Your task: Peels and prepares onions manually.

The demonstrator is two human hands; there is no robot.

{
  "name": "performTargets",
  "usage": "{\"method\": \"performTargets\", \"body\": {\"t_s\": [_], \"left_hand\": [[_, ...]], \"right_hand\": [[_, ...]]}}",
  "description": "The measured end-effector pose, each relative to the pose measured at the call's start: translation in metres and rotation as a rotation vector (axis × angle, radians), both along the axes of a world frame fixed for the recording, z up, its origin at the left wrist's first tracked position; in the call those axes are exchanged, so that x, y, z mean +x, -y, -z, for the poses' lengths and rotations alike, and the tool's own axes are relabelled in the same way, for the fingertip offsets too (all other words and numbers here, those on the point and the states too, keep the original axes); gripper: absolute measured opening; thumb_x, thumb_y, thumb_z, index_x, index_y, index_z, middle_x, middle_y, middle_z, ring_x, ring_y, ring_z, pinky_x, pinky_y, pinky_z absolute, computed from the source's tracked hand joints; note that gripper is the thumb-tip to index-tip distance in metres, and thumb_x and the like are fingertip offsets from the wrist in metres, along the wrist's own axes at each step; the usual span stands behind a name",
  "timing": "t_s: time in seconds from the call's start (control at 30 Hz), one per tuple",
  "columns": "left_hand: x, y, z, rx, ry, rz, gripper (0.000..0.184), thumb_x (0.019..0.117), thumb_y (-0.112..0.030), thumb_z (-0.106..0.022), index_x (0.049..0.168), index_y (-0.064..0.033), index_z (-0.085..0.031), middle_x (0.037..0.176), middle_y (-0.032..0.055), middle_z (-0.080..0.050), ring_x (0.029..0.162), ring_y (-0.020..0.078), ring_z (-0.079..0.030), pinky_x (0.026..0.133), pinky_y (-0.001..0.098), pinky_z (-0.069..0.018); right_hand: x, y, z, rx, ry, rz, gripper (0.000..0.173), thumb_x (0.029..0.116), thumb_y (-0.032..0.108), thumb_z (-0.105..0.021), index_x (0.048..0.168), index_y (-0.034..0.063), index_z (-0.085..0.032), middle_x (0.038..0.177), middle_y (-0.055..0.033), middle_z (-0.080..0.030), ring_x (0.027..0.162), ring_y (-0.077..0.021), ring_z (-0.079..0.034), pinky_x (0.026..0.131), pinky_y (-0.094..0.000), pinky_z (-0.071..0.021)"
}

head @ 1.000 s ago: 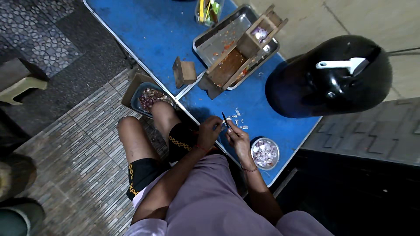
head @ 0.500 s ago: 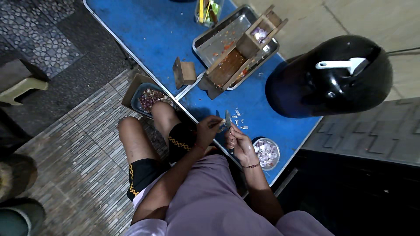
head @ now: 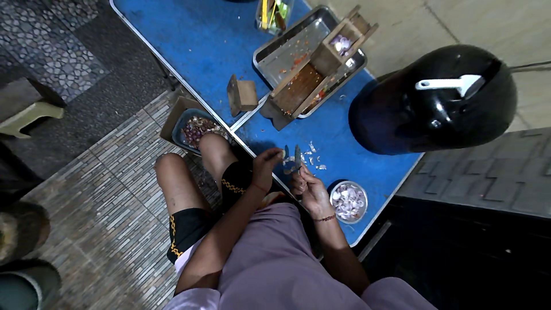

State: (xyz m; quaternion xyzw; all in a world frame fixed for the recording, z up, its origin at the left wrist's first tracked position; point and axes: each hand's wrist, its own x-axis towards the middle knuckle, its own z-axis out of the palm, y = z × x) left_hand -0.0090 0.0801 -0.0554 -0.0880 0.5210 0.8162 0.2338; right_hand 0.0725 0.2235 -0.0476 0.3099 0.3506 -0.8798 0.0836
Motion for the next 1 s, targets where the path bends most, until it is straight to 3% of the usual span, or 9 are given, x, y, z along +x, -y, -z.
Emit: {"method": "performTargets", "body": {"t_s": [0.17, 0.27, 0.33, 0.4, 0.5, 0.57, 0.67, 0.77, 1.0], "left_hand": [[-0.007, 0.000, -0.005, 0.214, 0.137, -0.047, 0.013, 0.1006, 0.003, -0.054, 0.110, -0.0012, -0.062, 0.099, 0.0049, -0.069, 0.091, 0.0157, -0.070, 0.088, 0.0343, -0.0597], [-0.006, 0.000, -0.004, 0.149, 0.141, 0.030, 0.018, 0.0972, 0.008, -0.058, 0.114, 0.0041, -0.064, 0.105, 0.0075, -0.068, 0.091, 0.0132, -0.069, 0.089, 0.0306, -0.0583], [-0.003, 0.002, -0.005, 0.088, 0.122, 0.088, 0.020, 0.0966, 0.008, -0.059, 0.115, 0.0042, -0.065, 0.106, 0.0083, -0.069, 0.088, 0.0118, -0.069, 0.087, 0.0285, -0.0587], [0.000, 0.005, -0.009, 0.038, 0.076, 0.152, 0.022, 0.0965, 0.006, -0.061, 0.118, 0.0033, -0.065, 0.105, 0.0081, -0.070, 0.085, 0.0106, -0.069, 0.083, 0.0275, -0.0590], [0.002, 0.004, -0.007, 0.041, 0.028, 0.170, 0.023, 0.0929, 0.008, -0.065, 0.115, 0.0024, -0.061, 0.100, 0.0078, -0.069, 0.081, 0.0119, -0.070, 0.080, 0.0296, -0.0612], [0.002, 0.004, -0.006, 0.047, 0.002, 0.175, 0.019, 0.0920, 0.009, -0.066, 0.109, 0.0020, -0.063, 0.095, 0.0071, -0.070, 0.079, 0.0121, -0.070, 0.078, 0.0295, -0.0617], [0.003, 0.002, -0.004, 0.064, -0.013, 0.196, 0.014, 0.0942, 0.007, -0.064, 0.107, 0.0012, -0.066, 0.093, 0.0058, -0.072, 0.078, 0.0113, -0.071, 0.077, 0.0286, -0.0617], [0.003, 0.002, -0.006, 0.063, -0.008, 0.204, 0.013, 0.0961, 0.007, -0.061, 0.108, 0.0014, -0.065, 0.092, 0.0053, -0.071, 0.078, 0.0108, -0.070, 0.077, 0.0284, -0.0614], [0.004, 0.002, -0.008, 0.077, 0.032, 0.199, 0.012, 0.0983, 0.006, -0.058, 0.107, 0.0002, -0.064, 0.090, 0.0042, -0.070, 0.076, 0.0105, -0.069, 0.076, 0.0283, -0.0608]], "right_hand": [[-0.005, -0.004, -0.004, 0.406, 0.083, 0.004, 0.036, 0.1123, 0.023, -0.030, 0.127, 0.0069, -0.058, 0.063, 0.0047, -0.053, 0.045, -0.0025, -0.042, 0.042, -0.0175, -0.0370], [-0.009, -0.014, 0.000, 0.891, 0.060, -0.035, 0.027, 0.1078, 0.015, -0.048, 0.117, 0.0001, -0.068, 0.064, 0.0059, -0.053, 0.048, 0.0002, -0.044, 0.045, -0.0159, -0.0390], [-0.009, -0.022, 0.000, 1.338, 0.115, -0.155, 0.021, 0.1033, 0.017, -0.058, 0.103, 0.0026, -0.074, 0.074, -0.0012, -0.064, 0.062, -0.0078, -0.056, 0.061, -0.0285, -0.0486], [-0.010, -0.025, -0.005, 1.588, 0.156, -0.255, 0.020, 0.0985, 0.016, -0.067, 0.106, -0.0005, -0.074, 0.084, -0.0161, -0.072, 0.073, -0.0289, -0.067, 0.073, -0.0535, -0.0534], [-0.007, -0.029, -0.008, 1.545, 0.059, -0.279, 0.033, 0.0960, 0.018, -0.071, 0.123, 0.0021, -0.063, 0.085, -0.0133, -0.066, 0.066, -0.0224, -0.060, 0.066, -0.0455, -0.0523], [-0.004, -0.030, -0.012, 1.361, -0.085, -0.323, 0.038, 0.1040, 0.021, -0.057, 0.139, 0.0062, -0.059, 0.096, -0.0092, -0.069, 0.072, -0.0118, -0.060, 0.068, -0.0326, -0.0529], [0.001, -0.027, -0.011, 1.172, -0.246, -0.401, 0.045, 0.1069, 0.021, -0.039, 0.146, 0.0049, -0.055, 0.086, 0.0023, -0.062, 0.069, -0.0008, -0.052, 0.065, -0.0199, -0.0467], [0.005, -0.024, -0.013, 1.247, -0.238, -0.476, 0.044, 0.1068, 0.020, -0.039, 0.143, 0.0084, -0.061, 0.087, -0.0021, -0.066, 0.073, -0.0063, -0.055, 0.073, -0.0289, -0.0492], [0.006, -0.022, -0.014, 1.317, -0.256, -0.493, 0.043, 0.1067, 0.020, -0.041, 0.143, 0.0097, -0.062, 0.091, -0.0054, -0.069, 0.076, -0.0078, -0.058, 0.076, -0.0309, -0.0505]]}}
